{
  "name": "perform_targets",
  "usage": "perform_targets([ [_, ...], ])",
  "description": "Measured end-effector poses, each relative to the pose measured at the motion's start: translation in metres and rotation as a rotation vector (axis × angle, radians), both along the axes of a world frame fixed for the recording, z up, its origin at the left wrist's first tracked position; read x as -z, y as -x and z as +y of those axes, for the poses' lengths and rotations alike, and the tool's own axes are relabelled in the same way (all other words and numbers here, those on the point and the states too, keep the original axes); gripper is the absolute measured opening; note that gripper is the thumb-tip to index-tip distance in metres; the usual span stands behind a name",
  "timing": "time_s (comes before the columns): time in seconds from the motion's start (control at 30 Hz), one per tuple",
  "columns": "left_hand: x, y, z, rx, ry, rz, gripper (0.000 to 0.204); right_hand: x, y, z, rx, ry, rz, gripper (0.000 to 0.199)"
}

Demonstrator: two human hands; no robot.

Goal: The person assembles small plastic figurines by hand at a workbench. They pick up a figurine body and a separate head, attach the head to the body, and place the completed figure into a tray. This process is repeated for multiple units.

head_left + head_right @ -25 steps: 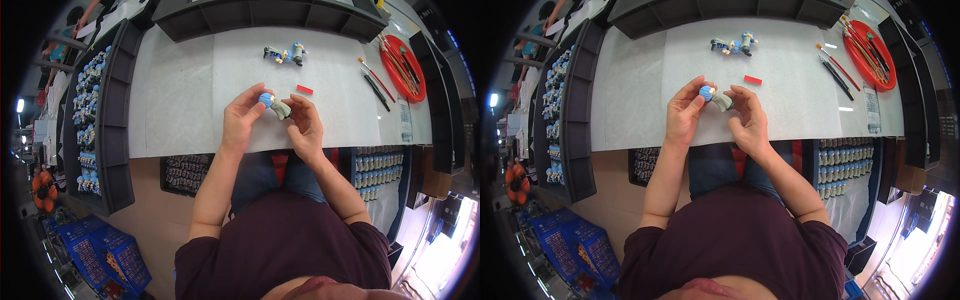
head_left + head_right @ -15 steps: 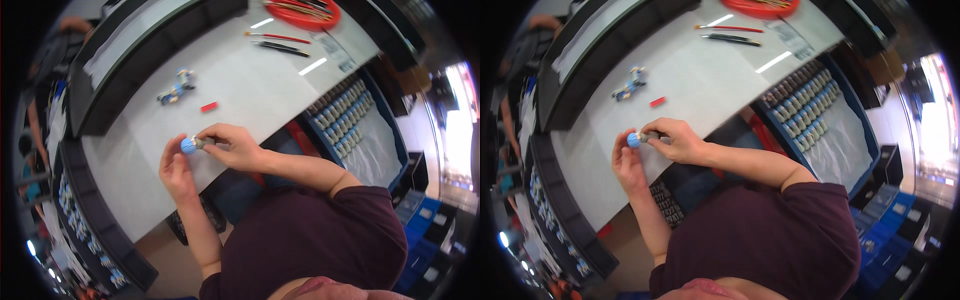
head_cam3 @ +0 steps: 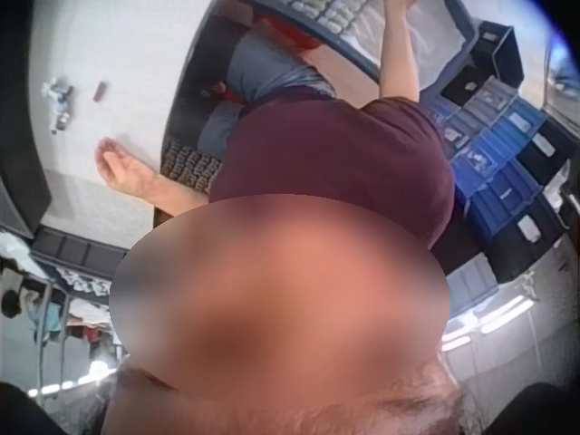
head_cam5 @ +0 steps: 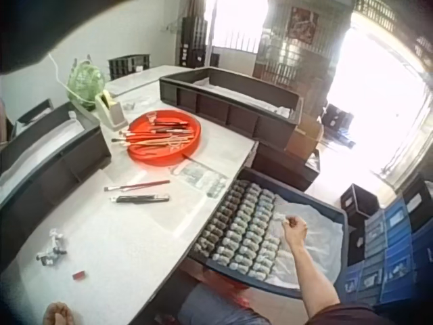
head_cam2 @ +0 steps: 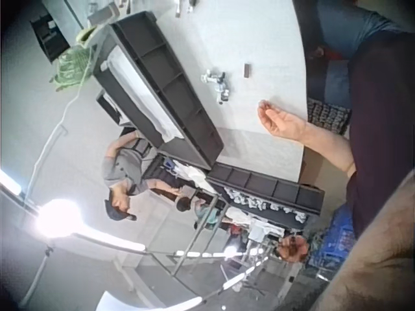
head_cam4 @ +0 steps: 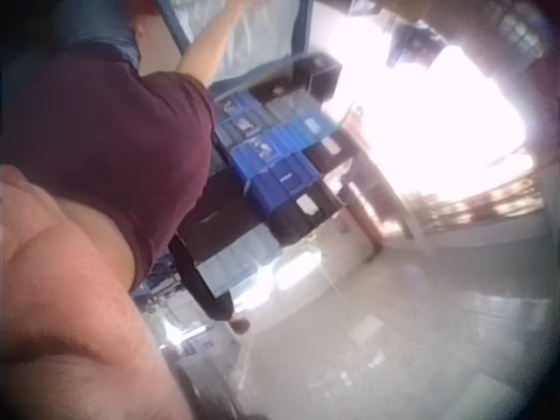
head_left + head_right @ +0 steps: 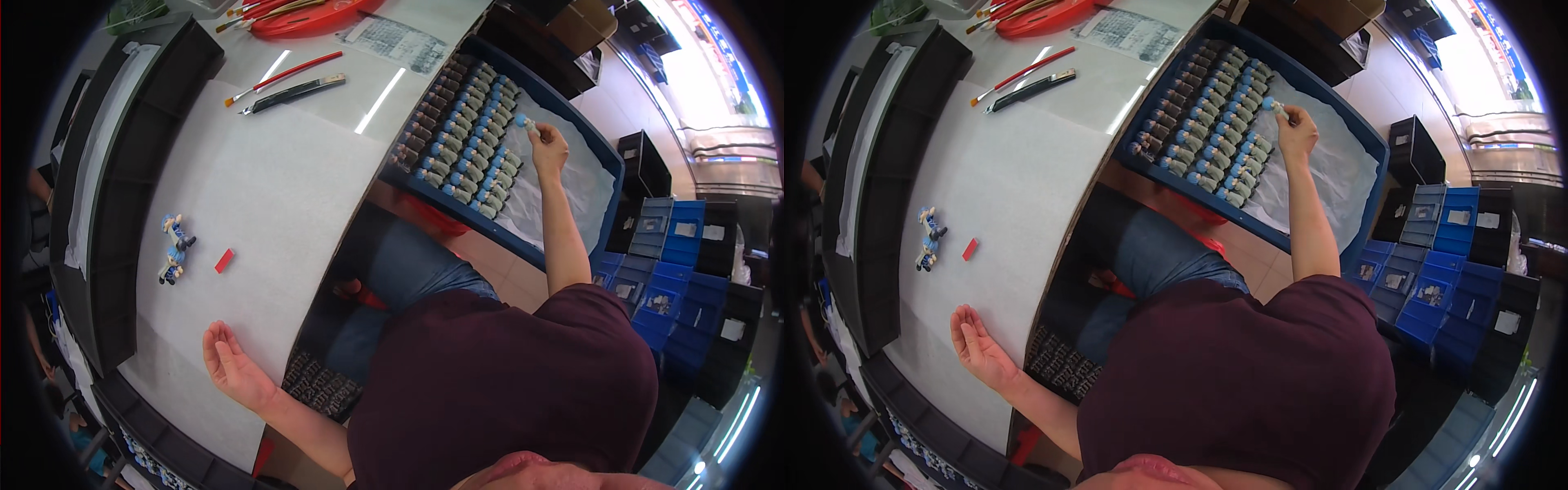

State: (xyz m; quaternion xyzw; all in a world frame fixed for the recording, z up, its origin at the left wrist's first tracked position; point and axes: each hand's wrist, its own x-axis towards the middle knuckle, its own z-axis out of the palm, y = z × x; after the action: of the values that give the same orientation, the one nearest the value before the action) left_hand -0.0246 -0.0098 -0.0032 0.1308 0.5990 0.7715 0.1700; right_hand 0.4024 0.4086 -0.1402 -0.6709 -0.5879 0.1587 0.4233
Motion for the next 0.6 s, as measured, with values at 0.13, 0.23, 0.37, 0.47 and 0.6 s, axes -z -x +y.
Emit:
perform_targets([
  [0.13,-0.002,0.0,-0.001,-0.004,0.058,0.033,0.024,0.027,-0.013,-0.018,0.017,0.163,-0.157,0.022],
  [0.23,-0.006,-0.001,0.0,-0.014,0.078,0.035,0.024,0.046,-0.002,-0.016,-0.017,0.145,-0.128,0.023],
  [0.37,-0.01,-0.002,0.006,0.024,0.174,0.04,0.022,0.071,-0.01,-0.005,-0.03,0.105,-0.238,0.021],
  [0.47,-0.026,0.005,0.013,0.062,0.322,0.098,0.021,0.076,-0.026,0.001,-0.127,0.133,-0.327,0.023],
  [0.6,-0.053,0.034,0.037,0.001,0.446,0.383,0.024,0.046,-0.022,0.004,-0.169,0.027,-0.382,0.04],
])
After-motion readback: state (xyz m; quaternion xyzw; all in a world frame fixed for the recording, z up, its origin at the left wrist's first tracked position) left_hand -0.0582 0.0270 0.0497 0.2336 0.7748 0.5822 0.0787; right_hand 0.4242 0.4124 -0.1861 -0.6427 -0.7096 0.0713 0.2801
